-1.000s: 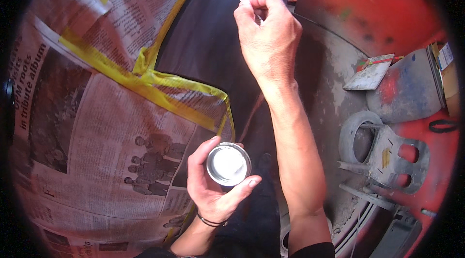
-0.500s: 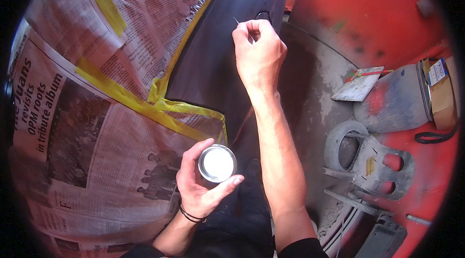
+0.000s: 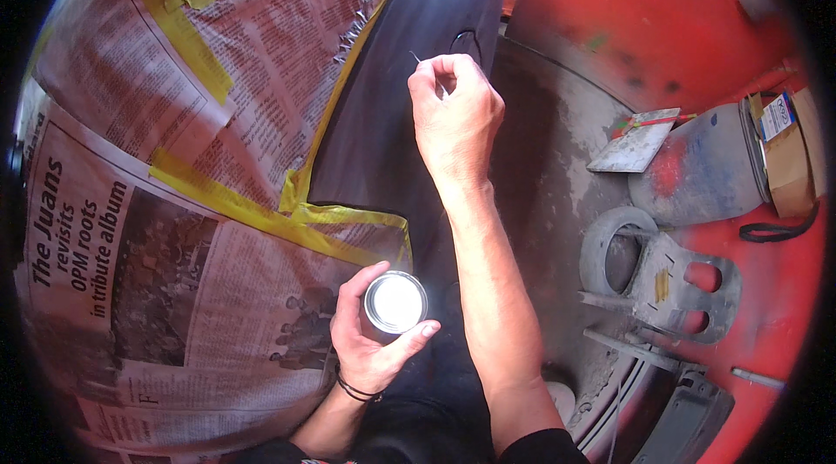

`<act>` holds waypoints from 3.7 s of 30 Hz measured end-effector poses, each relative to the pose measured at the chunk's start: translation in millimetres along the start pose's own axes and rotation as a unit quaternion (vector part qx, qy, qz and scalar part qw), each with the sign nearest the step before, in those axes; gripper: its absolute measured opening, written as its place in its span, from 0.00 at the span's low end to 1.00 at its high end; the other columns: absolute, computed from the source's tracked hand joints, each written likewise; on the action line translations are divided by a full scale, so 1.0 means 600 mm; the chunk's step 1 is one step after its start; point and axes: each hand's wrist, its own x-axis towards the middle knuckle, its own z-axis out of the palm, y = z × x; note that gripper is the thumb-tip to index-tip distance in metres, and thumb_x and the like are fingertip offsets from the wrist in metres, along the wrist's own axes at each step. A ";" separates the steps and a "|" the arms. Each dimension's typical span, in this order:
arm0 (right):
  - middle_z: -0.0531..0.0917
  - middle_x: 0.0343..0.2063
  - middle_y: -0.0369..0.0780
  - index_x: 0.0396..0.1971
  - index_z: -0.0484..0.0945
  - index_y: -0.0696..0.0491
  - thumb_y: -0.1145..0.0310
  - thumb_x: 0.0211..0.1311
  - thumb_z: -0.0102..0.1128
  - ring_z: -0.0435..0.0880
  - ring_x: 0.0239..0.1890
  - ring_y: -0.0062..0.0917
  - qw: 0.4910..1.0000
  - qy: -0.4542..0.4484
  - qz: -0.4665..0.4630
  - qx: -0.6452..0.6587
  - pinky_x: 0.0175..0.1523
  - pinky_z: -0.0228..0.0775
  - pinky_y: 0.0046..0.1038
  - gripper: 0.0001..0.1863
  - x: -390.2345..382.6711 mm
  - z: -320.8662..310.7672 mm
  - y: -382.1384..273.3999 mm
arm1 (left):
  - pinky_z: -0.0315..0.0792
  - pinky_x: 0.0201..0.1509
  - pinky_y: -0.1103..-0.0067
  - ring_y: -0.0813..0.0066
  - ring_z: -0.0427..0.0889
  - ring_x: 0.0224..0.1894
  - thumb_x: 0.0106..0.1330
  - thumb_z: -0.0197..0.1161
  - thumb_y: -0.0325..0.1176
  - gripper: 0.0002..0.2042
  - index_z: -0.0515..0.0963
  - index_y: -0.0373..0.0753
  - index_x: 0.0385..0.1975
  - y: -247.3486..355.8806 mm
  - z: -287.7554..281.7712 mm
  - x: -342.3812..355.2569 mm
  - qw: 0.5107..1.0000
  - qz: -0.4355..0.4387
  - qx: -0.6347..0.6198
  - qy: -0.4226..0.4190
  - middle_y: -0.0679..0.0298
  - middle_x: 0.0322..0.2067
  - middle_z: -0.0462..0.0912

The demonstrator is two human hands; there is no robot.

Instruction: The person uses a thin applicator to apply paint to a small scratch on a vehicle panel, frequently dipping the tool into a small can of paint. The person then moves to a different part of the vehicle to inspect and point at other areas being worked on by colleagues.

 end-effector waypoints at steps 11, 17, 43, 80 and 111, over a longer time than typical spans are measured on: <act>0.90 0.30 0.44 0.33 0.85 0.59 0.72 0.66 0.69 0.92 0.34 0.34 1.000 0.012 -0.015 -0.008 0.45 0.82 0.34 0.06 0.004 0.005 -0.003 | 0.81 0.61 0.74 0.70 0.86 0.54 0.53 0.89 0.30 0.44 0.68 0.31 0.69 -0.005 0.001 0.003 0.999 -0.007 -0.030 -0.010 0.57 0.52 0.84; 0.89 0.31 0.44 0.33 0.84 0.59 0.72 0.66 0.69 0.91 0.34 0.34 0.999 0.008 -0.016 -0.033 0.44 0.82 0.34 0.05 0.004 0.003 -0.007 | 0.81 0.62 0.73 0.69 0.86 0.55 0.54 0.87 0.28 0.44 0.67 0.32 0.69 -0.006 0.002 0.002 0.998 -0.011 -0.053 -0.014 0.55 0.52 0.85; 0.89 0.30 0.44 0.32 0.84 0.59 0.74 0.65 0.69 0.91 0.33 0.34 0.999 0.033 -0.007 -0.002 0.42 0.82 0.33 0.05 -0.009 0.004 -0.005 | 0.81 0.61 0.72 0.67 0.86 0.55 0.53 0.88 0.29 0.45 0.67 0.32 0.70 -0.005 0.004 -0.007 0.996 -0.028 -0.085 -0.002 0.54 0.52 0.85; 0.87 0.43 0.41 0.33 0.82 0.59 0.81 0.61 0.66 0.86 0.42 0.22 0.971 -0.213 -0.109 -0.016 0.52 0.76 0.23 0.03 -0.057 -0.221 -0.094 | 0.79 0.62 0.73 0.69 0.84 0.56 0.54 0.88 0.30 0.43 0.69 0.31 0.69 0.022 0.002 0.019 0.999 0.016 0.045 0.008 0.56 0.54 0.83; 0.87 0.39 0.42 0.25 0.82 0.56 0.79 0.45 0.71 0.89 0.43 0.36 0.921 -0.381 -0.074 -0.040 0.47 0.82 0.34 0.07 -0.128 -0.248 -0.154 | 0.81 0.61 0.71 0.65 0.88 0.55 0.56 0.87 0.32 0.40 0.72 0.31 0.68 -0.001 0.003 0.013 0.999 0.016 0.027 0.020 0.52 0.53 0.87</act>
